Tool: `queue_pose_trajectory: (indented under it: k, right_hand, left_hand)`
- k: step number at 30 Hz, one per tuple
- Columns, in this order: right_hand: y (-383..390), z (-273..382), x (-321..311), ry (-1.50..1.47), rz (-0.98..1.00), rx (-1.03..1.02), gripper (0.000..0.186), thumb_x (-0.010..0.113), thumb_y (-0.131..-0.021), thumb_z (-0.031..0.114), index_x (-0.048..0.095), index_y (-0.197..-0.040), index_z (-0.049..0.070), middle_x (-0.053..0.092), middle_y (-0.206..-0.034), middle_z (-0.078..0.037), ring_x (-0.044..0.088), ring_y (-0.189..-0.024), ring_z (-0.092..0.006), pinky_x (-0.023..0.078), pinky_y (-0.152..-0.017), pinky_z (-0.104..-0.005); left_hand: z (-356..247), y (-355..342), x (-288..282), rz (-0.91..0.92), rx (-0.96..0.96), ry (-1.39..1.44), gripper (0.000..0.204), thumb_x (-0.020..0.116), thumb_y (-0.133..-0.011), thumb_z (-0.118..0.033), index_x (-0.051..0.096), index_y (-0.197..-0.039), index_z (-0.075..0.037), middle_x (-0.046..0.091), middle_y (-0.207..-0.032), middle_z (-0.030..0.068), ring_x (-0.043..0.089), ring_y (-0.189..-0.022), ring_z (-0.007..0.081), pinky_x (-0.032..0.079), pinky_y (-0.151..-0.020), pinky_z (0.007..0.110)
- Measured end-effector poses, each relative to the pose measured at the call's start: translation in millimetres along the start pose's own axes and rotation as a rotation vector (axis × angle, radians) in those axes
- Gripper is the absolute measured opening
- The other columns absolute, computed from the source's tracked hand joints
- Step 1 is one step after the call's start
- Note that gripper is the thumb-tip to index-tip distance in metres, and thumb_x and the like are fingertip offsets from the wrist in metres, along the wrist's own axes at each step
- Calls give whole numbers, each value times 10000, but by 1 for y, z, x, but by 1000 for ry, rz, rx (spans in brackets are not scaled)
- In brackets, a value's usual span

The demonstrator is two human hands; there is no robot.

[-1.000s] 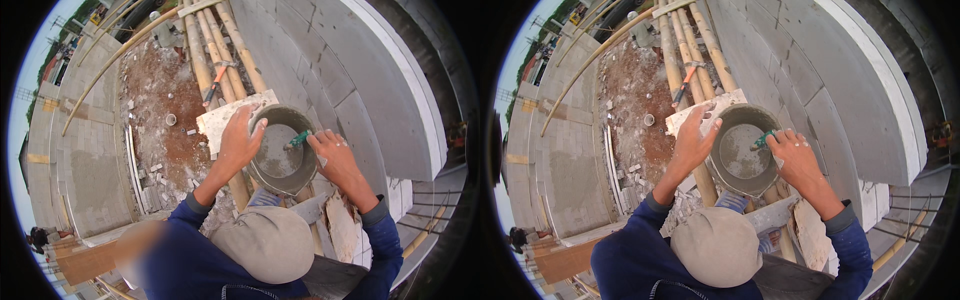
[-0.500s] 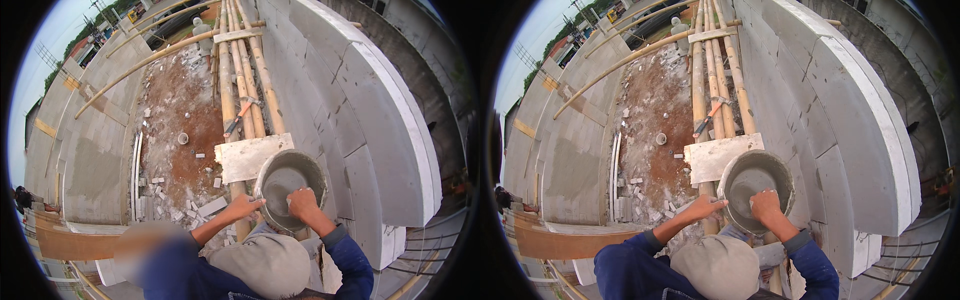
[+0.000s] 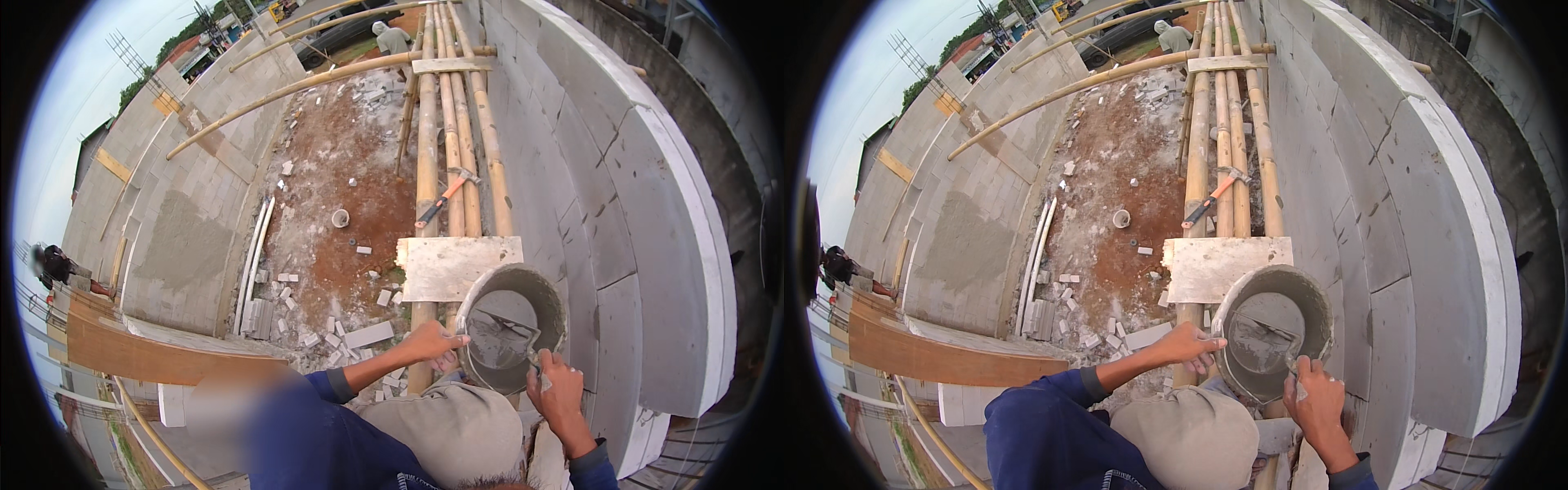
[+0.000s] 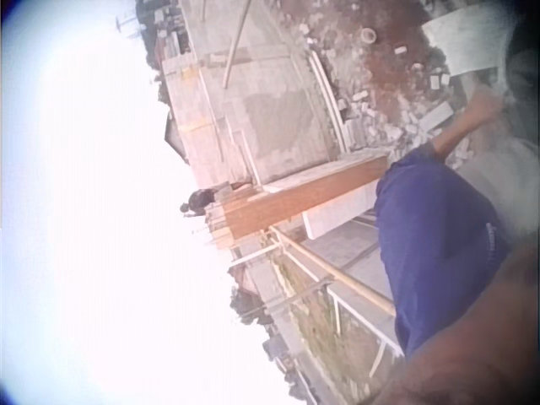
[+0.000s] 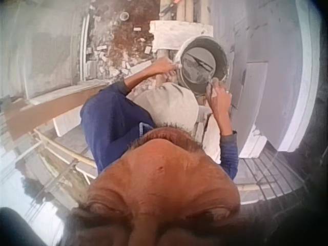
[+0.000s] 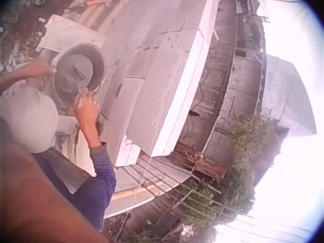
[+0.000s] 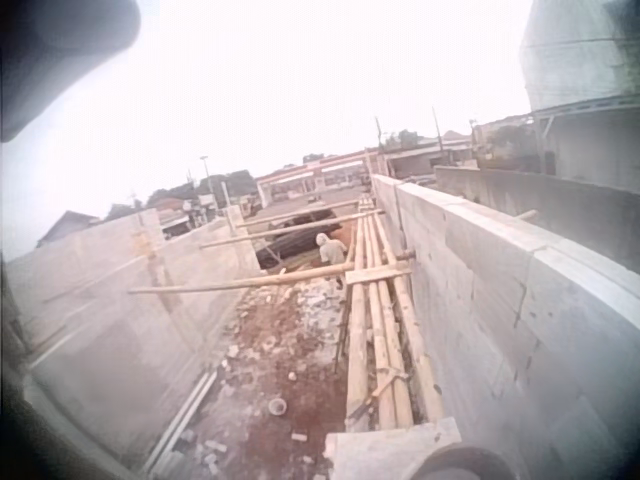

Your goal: The person applies mortar to a wall using a trowel and places white blocks into the wall structure. The person repeatedly scoops mortar from a bucket, spreads it on the wall, and sets blocks in place.

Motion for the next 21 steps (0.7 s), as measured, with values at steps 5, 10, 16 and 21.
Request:
queue_pose_trajectory:
  k: [5, 10, 16, 21]
  right_hand:
    - [2, -4, 29, 33, -35, 1, 270, 737, -888, 275, 634, -1035, 74, 698, -860, -172, 750, -746, -382, 588, -643, -496]
    - [-3, -1, 26, 1, 28, 39, 278, 712, -914, 303, 641, -1018, 56, 719, -840, -212, 753, -758, -401, 587, -652, -527]
    - [-2, -47, 24, -519, 32, -90, 459, 571, -1021, 417, 651, -1157, -14, 696, -984, -257, 670, -959, -487, 544, -868, -547]
    - [92, -53, -69, -916, 40, 200, 456, 542, -1045, 406, 701, -1070, -21, 652, -1041, -160, 631, -862, -303, 534, -737, -444]
  left_hand:
    - [13, 11, -16, -65, 9, -52, 750, 759, -953, -599, 754, -1106, 136, 792, -914, 184, 791, -722, 221, 651, -639, 330]
    - [5, 0, -27, -121, 83, -123, 724, 777, -924, -624, 754, -798, 89, 758, -749, 152, 757, -621, 195, 597, -580, 321]
    - [-63, 20, -54, -399, 375, -313, 529, 717, -1020, -429, 772, -1164, 76, 777, -802, 155, 730, -717, 204, 561, -681, 345]
    - [-133, 41, -70, -498, 565, -185, 462, 658, -1084, -357, 715, -1279, 58, 767, -1110, 135, 711, -938, 191, 566, -713, 338]
Point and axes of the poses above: each hand's wrist, its own y-axis away from the middle knuckle, its own x-axis out of the palm, z = x × y, the point moved 8 cm from there along -y, towards the middle knuckle
